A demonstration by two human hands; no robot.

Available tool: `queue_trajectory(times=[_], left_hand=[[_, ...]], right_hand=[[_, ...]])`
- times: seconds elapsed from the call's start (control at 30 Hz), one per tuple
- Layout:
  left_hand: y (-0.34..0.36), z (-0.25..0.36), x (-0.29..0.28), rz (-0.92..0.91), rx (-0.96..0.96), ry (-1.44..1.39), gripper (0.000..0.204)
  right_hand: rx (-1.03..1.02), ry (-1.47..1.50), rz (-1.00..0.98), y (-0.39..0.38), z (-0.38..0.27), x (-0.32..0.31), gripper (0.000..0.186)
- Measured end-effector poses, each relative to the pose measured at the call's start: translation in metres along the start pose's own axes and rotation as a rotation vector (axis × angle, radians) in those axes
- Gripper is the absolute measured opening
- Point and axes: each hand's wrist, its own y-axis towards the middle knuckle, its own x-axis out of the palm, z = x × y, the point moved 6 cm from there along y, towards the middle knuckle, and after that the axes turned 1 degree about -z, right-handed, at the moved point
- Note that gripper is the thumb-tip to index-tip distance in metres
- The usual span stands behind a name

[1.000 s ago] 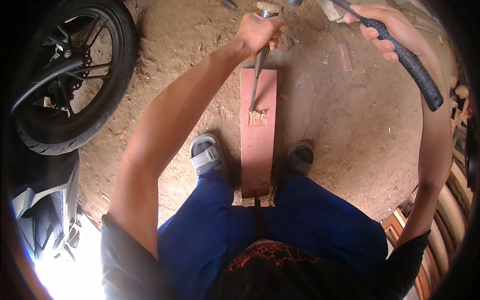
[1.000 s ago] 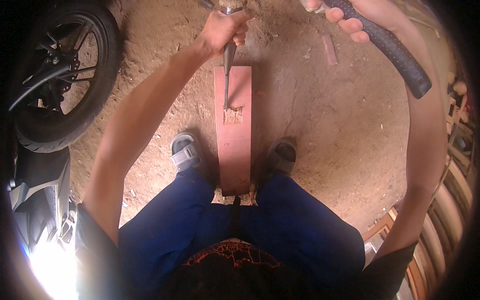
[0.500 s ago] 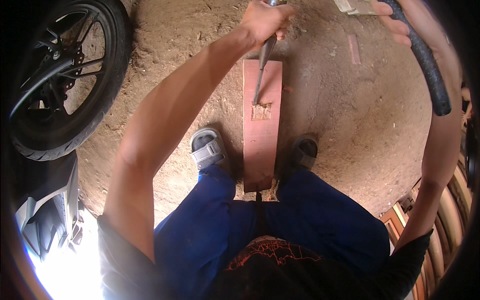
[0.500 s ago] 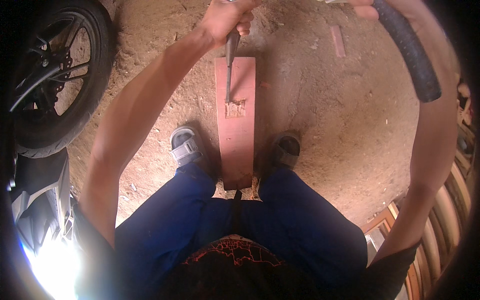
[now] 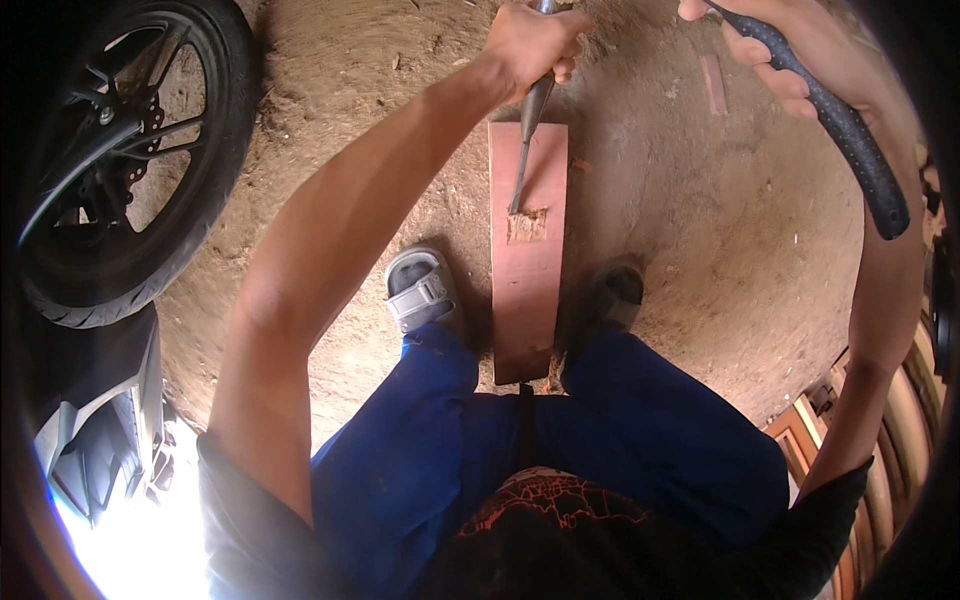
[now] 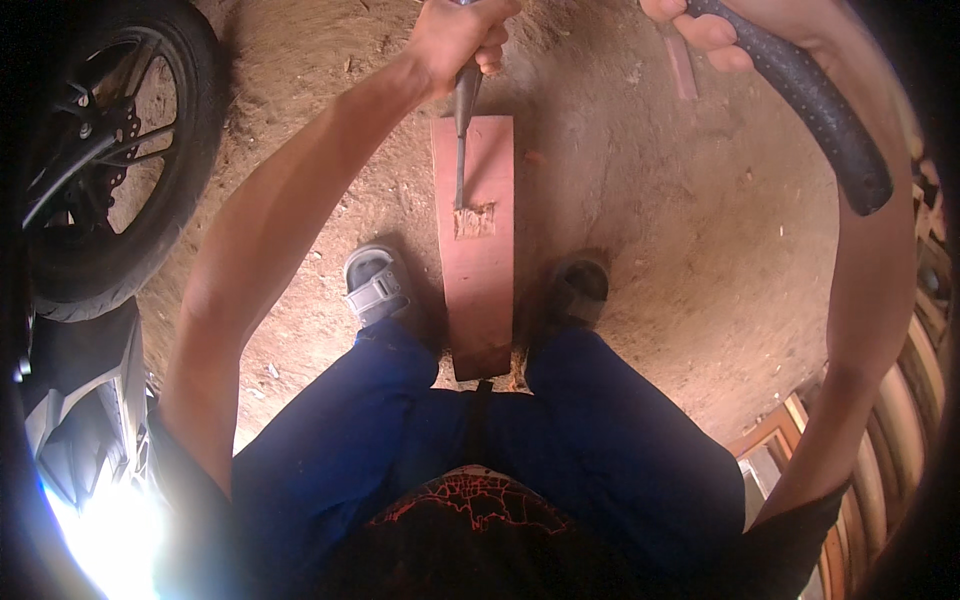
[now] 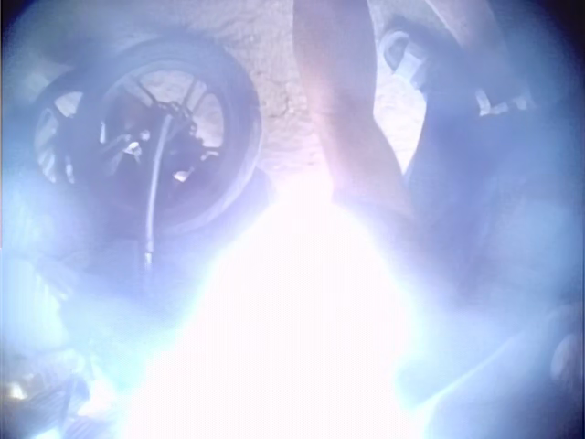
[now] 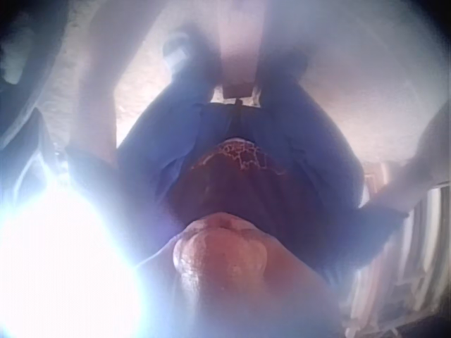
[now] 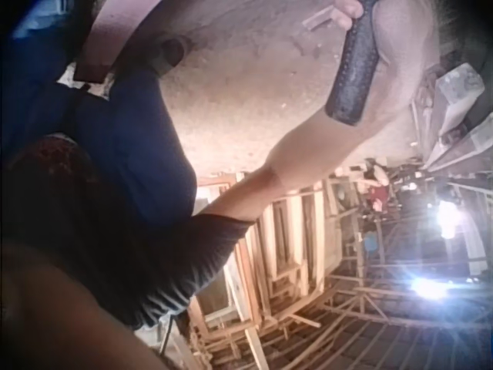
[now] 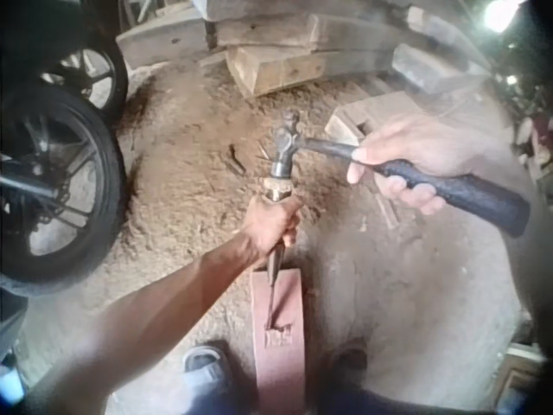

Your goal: The person sits on the ground and uses a hammer and chisel to carve a rectangular hole into a pink wooden plank. They repeatedly strike the chisel to remove wood chips and deepen the cavity.

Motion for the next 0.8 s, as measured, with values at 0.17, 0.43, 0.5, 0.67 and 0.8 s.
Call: queue_trajectory(times=[0.17,0.43,0.5,0.67,0.8], left_hand=[[-0.005,-0.016,-0.015,0.029,-0.036,-0.045,0.029],[-0.019,-0.011,-0.022,0.026,-0.045,-0.027,0.034],[-0.013,-0.007,0.003,-0.044,-0.029,-0.057,0.032],[-0.027,-0.021,-0.011,-0.024,-0.076,-0.121,0.027],[-0.029,-0.019,-0.011,0.038,-0.052,-0.040,0.024]], right_hand=[[-0.055,0.118,-0.157,0.003,-0.009,0.000,0.027],[-0.066,0.216,-0.240,0.009,0.001,0.006,0.029],[-0.013,0.261,-0.206,-0.007,0.012,0.002,0.030],[0.122,0.179,-0.209,-0.017,0.004,0.013,0.029],[-0.202,0.213,-0.278,-0.002,0.004,0.002,0.029]])
